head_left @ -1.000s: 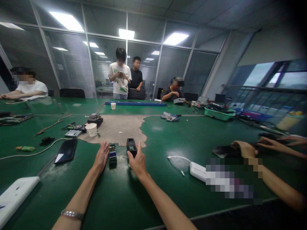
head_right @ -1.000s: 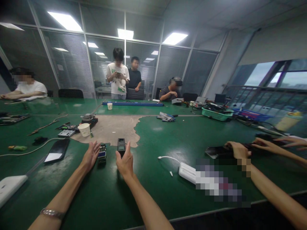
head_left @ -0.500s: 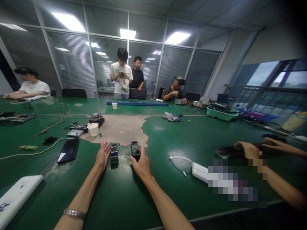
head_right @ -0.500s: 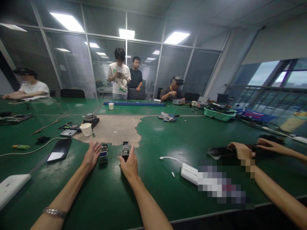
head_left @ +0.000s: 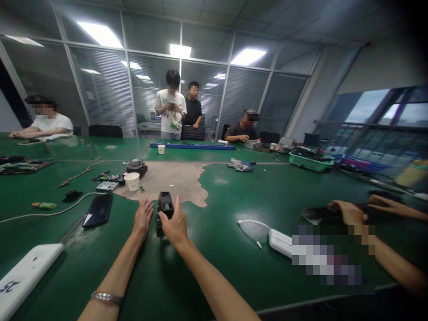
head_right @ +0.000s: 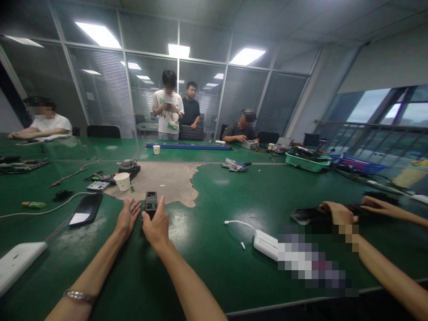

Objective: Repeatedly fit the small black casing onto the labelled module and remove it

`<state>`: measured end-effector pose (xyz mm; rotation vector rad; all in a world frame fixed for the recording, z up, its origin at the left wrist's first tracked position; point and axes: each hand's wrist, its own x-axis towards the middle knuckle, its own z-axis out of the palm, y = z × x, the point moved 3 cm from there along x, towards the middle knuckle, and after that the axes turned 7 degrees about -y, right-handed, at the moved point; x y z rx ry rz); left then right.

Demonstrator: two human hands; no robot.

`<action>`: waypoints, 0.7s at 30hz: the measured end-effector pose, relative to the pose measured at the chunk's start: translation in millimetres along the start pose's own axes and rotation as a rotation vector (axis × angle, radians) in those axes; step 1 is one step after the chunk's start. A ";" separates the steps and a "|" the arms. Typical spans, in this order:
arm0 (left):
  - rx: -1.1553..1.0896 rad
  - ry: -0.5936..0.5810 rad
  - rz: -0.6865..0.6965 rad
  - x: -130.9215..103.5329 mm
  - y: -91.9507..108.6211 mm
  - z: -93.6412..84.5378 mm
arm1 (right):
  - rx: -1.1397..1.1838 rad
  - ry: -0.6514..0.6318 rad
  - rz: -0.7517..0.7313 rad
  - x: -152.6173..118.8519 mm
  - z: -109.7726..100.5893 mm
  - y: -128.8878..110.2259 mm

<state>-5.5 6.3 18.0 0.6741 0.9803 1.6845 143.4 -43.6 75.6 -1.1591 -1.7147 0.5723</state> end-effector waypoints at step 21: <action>0.034 0.030 0.034 0.3 2.6 -2.0 | -0.142 -0.078 -0.049 -25.3 28.0 21.5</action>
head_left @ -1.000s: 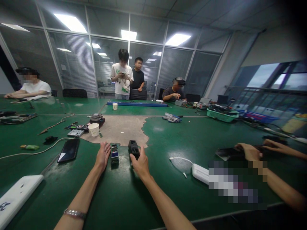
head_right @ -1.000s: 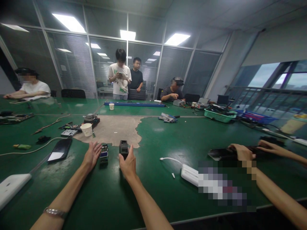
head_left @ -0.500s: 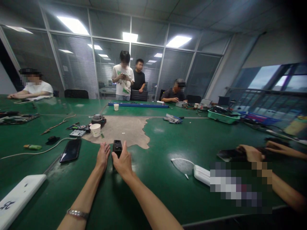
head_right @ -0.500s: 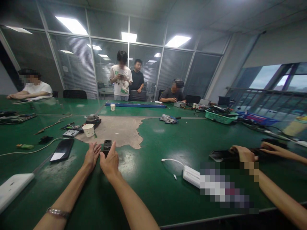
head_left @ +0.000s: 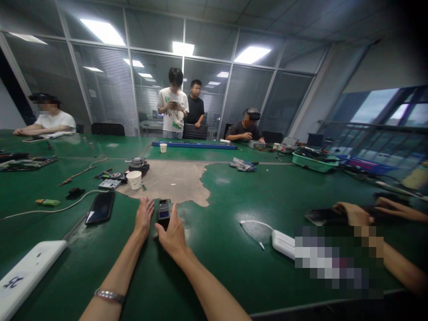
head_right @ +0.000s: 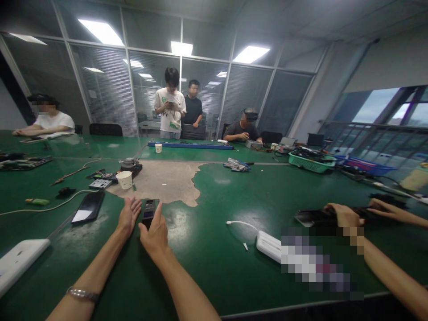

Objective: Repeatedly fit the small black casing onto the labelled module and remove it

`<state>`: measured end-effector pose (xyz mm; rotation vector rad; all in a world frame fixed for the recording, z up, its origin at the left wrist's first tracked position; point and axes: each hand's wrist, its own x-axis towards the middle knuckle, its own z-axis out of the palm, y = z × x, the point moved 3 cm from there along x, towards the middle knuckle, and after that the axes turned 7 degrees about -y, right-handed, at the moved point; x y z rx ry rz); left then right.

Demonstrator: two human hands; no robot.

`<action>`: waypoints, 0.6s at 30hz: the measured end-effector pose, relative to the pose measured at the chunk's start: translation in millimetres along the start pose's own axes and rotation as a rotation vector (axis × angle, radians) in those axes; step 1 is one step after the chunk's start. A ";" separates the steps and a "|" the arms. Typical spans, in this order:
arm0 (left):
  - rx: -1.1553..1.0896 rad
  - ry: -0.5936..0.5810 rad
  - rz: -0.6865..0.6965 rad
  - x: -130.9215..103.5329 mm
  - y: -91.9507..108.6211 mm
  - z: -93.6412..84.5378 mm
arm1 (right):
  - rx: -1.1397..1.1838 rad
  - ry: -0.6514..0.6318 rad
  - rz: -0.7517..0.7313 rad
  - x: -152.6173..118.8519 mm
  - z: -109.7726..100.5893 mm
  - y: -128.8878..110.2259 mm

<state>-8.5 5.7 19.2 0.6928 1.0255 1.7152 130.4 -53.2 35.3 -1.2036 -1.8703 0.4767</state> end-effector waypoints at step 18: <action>0.004 -0.014 -0.008 6.7 -7.1 -6.0 | 0.103 0.152 -0.007 26.8 -73.0 8.9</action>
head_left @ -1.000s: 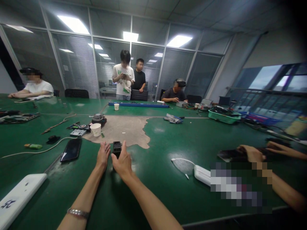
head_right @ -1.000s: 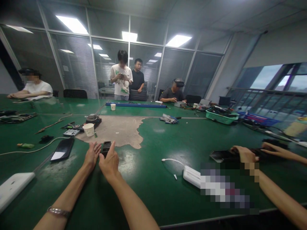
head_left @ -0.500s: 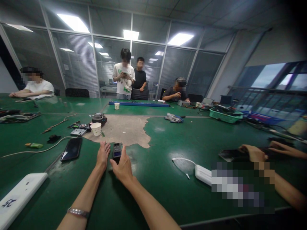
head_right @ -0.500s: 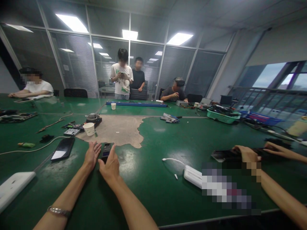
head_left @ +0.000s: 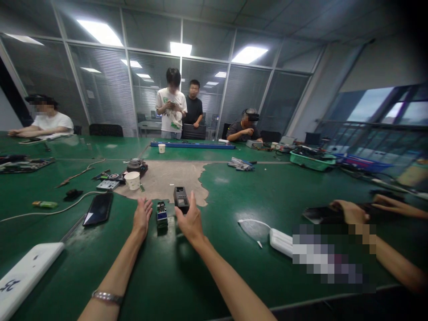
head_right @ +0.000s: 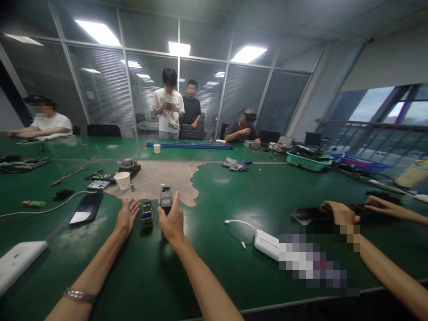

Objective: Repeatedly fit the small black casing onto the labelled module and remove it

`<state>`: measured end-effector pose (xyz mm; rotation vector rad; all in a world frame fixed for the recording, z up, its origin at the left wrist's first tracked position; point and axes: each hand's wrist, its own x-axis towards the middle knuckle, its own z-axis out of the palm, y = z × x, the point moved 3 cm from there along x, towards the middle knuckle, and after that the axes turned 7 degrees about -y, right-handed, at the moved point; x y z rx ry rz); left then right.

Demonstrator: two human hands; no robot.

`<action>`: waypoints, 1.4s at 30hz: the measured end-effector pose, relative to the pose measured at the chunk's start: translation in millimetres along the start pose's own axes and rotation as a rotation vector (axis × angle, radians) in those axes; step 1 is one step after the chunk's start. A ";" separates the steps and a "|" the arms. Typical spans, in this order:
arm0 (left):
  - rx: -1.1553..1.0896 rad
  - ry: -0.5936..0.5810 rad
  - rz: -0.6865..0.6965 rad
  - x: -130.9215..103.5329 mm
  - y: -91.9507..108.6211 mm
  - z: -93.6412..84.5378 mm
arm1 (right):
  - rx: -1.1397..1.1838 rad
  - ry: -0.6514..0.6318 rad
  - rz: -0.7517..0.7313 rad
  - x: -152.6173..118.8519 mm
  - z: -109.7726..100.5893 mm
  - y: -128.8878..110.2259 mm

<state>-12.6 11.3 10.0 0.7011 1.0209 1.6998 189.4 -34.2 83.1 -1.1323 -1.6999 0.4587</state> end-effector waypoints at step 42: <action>0.003 -0.002 -0.008 -4.1 4.6 2.3 | -0.059 -0.169 0.078 1.5 52.6 -18.9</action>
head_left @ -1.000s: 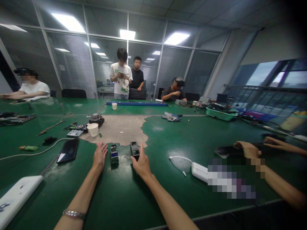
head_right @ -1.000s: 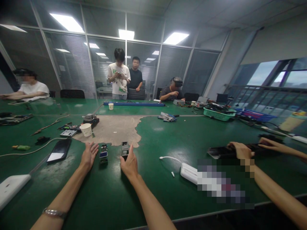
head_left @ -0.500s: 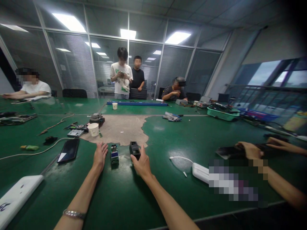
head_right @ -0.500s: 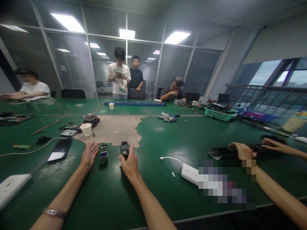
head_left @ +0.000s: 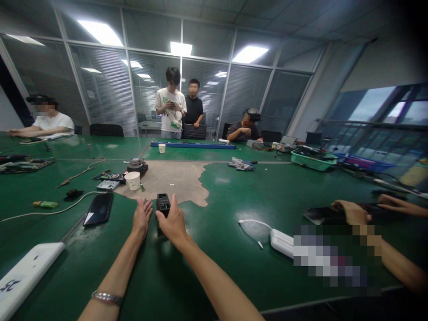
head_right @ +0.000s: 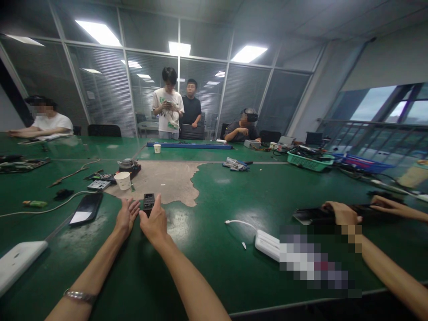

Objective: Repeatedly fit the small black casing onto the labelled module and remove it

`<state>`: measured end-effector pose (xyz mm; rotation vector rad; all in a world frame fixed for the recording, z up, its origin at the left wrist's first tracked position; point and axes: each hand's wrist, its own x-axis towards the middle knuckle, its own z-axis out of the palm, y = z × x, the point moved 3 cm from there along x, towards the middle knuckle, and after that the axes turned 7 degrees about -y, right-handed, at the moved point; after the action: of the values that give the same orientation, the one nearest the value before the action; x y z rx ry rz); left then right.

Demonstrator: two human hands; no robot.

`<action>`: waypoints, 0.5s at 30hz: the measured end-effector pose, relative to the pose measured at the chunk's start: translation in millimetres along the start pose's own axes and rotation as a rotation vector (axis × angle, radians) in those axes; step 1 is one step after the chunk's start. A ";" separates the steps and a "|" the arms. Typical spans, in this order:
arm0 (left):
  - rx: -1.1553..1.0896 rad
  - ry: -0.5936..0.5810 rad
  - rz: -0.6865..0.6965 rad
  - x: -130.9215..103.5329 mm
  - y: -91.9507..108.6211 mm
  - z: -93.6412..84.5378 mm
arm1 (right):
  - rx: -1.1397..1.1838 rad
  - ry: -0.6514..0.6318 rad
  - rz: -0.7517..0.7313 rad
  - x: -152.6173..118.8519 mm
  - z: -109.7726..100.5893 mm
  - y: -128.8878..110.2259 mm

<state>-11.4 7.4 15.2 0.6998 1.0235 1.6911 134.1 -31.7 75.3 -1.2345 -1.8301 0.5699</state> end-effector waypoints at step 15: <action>-0.005 0.011 0.011 1.5 -0.8 -0.7 | -0.029 0.002 -0.048 -29.8 19.8 22.2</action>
<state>-12.1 8.7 14.1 0.6952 1.0247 1.7082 134.3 -47.9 36.5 -1.2070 -1.8670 0.5169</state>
